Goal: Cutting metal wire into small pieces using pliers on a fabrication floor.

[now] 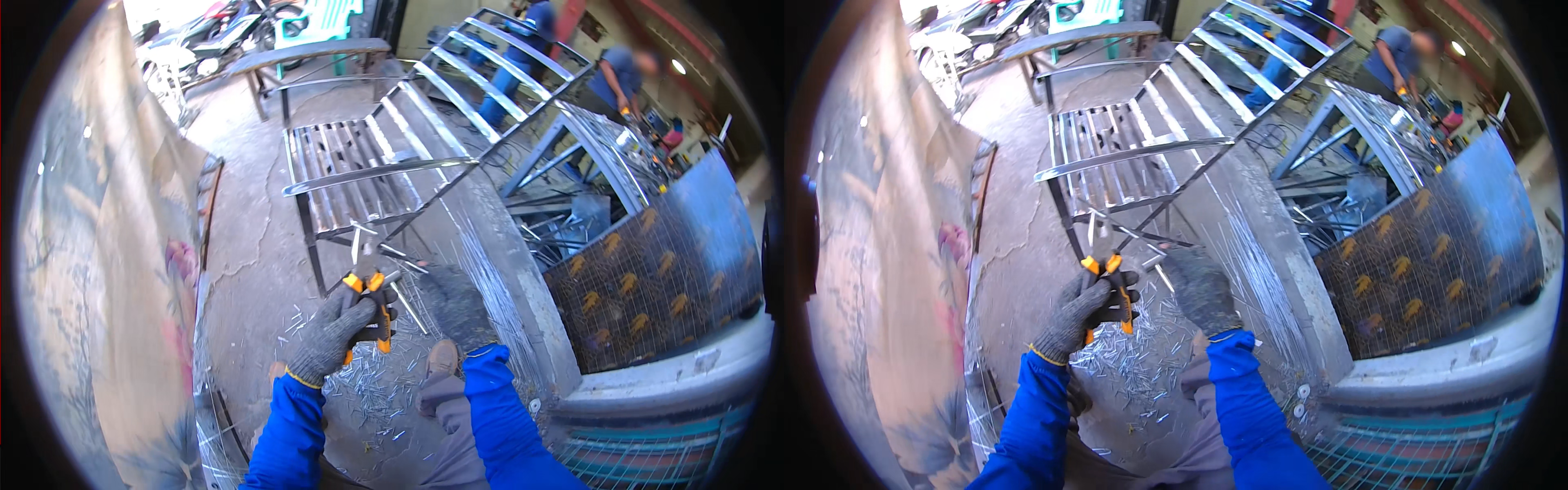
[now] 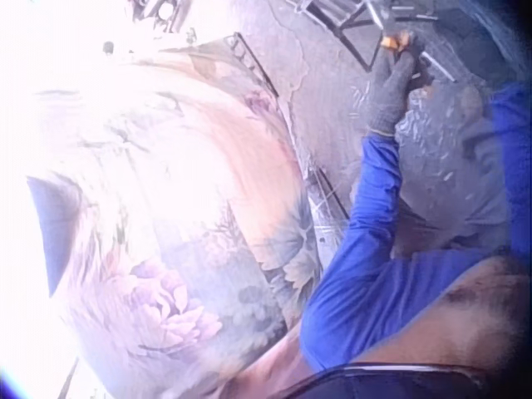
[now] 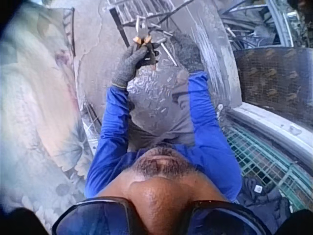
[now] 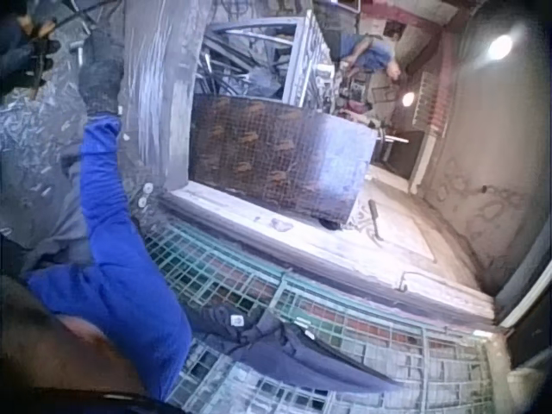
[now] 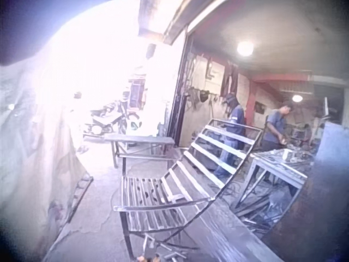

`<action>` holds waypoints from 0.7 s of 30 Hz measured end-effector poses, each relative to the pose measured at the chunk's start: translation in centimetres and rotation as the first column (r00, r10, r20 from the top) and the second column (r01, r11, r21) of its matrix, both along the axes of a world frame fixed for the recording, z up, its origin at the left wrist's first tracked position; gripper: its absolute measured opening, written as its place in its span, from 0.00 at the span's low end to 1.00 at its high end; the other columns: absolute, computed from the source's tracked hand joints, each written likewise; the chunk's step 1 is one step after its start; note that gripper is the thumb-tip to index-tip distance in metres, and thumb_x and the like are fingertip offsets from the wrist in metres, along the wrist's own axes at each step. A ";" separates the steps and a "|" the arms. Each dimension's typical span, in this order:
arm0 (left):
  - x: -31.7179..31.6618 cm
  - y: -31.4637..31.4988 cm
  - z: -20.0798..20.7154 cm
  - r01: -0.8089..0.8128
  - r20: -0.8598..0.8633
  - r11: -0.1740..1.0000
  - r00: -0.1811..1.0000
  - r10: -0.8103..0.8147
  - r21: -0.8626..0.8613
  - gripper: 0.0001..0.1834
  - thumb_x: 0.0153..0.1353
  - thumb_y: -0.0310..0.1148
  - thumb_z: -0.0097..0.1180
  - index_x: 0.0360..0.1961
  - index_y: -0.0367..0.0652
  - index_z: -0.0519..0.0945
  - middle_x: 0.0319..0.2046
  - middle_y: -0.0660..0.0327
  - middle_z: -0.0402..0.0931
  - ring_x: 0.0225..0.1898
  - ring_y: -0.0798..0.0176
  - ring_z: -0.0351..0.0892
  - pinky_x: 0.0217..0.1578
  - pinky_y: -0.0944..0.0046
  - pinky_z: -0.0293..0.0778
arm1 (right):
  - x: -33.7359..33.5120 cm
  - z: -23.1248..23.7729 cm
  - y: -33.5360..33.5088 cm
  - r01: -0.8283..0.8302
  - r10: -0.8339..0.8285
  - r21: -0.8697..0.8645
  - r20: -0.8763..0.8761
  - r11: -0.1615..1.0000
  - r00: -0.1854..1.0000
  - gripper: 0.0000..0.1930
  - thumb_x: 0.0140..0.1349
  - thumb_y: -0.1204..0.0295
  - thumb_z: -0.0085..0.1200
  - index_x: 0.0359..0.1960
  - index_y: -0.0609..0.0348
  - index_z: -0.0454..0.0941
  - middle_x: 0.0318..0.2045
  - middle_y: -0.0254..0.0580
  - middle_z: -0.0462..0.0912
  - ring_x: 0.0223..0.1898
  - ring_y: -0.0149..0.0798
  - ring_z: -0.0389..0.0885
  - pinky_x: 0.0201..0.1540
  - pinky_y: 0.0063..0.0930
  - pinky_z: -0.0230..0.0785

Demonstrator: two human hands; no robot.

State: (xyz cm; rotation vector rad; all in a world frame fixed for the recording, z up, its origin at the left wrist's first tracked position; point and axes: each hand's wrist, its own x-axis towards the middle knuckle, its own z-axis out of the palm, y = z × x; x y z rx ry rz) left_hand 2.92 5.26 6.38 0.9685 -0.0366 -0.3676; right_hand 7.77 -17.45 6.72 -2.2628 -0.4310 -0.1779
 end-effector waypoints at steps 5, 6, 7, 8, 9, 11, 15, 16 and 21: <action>-0.5 1.4 -1.1 0.055 0.004 0.997 0.998 -0.055 0.050 0.30 0.67 0.37 0.56 0.65 0.33 0.64 0.56 0.49 0.75 0.54 0.52 0.78 0.54 0.53 0.77 | 0.0 -1.3 0.1 0.044 -0.043 -0.060 0.020 0.997 0.999 0.13 0.67 0.71 0.55 0.51 0.58 0.82 0.44 0.48 0.84 0.47 0.47 0.82 0.53 0.34 0.72; -0.6 1.4 -1.1 0.049 -0.009 0.998 0.999 -0.048 0.050 0.31 0.66 0.38 0.57 0.65 0.33 0.64 0.57 0.49 0.74 0.55 0.53 0.78 0.54 0.54 0.77 | 0.1 -1.4 0.0 0.019 -0.019 -0.003 -0.046 1.000 0.999 0.13 0.67 0.70 0.55 0.51 0.58 0.81 0.44 0.48 0.84 0.47 0.44 0.82 0.53 0.33 0.72; -0.7 1.5 -1.2 0.042 -0.009 0.998 0.999 -0.041 0.049 0.31 0.66 0.38 0.57 0.65 0.33 0.64 0.57 0.49 0.74 0.55 0.53 0.78 0.54 0.54 0.77 | 0.2 -1.4 0.1 -0.001 0.007 0.056 -0.113 0.998 0.994 0.13 0.67 0.69 0.56 0.51 0.58 0.81 0.45 0.47 0.84 0.47 0.41 0.83 0.53 0.31 0.72; -0.7 1.6 -1.2 0.031 -0.017 0.999 0.999 -0.030 0.023 0.31 0.66 0.39 0.57 0.65 0.34 0.65 0.57 0.49 0.74 0.55 0.53 0.78 0.54 0.53 0.76 | 0.2 -1.4 0.3 -0.006 0.012 0.055 -0.113 0.998 0.994 0.13 0.67 0.69 0.56 0.51 0.58 0.81 0.45 0.47 0.84 0.47 0.41 0.83 0.53 0.31 0.72; -0.7 1.6 -1.2 0.021 -0.024 1.000 1.000 -0.021 -0.003 0.31 0.66 0.39 0.57 0.65 0.34 0.65 0.57 0.49 0.74 0.56 0.52 0.78 0.55 0.53 0.76 | 0.1 -1.2 0.4 0.011 0.004 0.083 -0.186 0.996 0.982 0.14 0.67 0.69 0.56 0.52 0.58 0.81 0.46 0.46 0.85 0.48 0.39 0.82 0.53 0.31 0.72; -0.7 1.9 -1.3 0.011 0.001 1.000 1.000 -0.011 0.000 0.31 0.66 0.39 0.57 0.65 0.34 0.65 0.57 0.49 0.74 0.56 0.52 0.77 0.55 0.52 0.76 | 0.1 -1.0 0.9 0.022 0.008 0.113 -0.257 0.993 0.966 0.14 0.67 0.69 0.56 0.52 0.58 0.81 0.46 0.45 0.85 0.48 0.36 0.82 0.53 0.30 0.72; -0.6 2.1 -1.7 -0.002 0.002 1.000 1.000 0.002 -0.021 0.31 0.66 0.39 0.57 0.65 0.33 0.65 0.58 0.49 0.74 0.56 0.52 0.77 0.56 0.52 0.75 | 0.2 -0.5 1.7 0.009 0.010 0.076 -0.254 0.997 0.967 0.14 0.67 0.69 0.56 0.52 0.58 0.81 0.44 0.45 0.86 0.48 0.34 0.82 0.52 0.29 0.72; -0.7 2.3 -1.7 -0.007 0.001 1.000 1.000 0.007 -0.023 0.31 0.66 0.39 0.57 0.65 0.33 0.65 0.58 0.49 0.74 0.56 0.52 0.77 0.56 0.52 0.75 | 0.2 -0.5 1.8 0.010 0.009 0.072 -0.253 0.997 0.968 0.14 0.67 0.69 0.56 0.52 0.58 0.81 0.44 0.45 0.86 0.47 0.34 0.82 0.52 0.29 0.72; -0.9 3.6 -1.9 -0.012 0.022 0.998 1.000 0.011 0.058 0.30 0.66 0.40 0.56 0.64 0.32 0.66 0.57 0.50 0.74 0.55 0.54 0.78 0.55 0.54 0.75 | -0.1 -0.4 2.6 -0.014 0.029 0.069 -0.227 0.998 0.973 0.14 0.66 0.70 0.56 0.51 0.58 0.82 0.44 0.46 0.86 0.46 0.36 0.83 0.51 0.30 0.73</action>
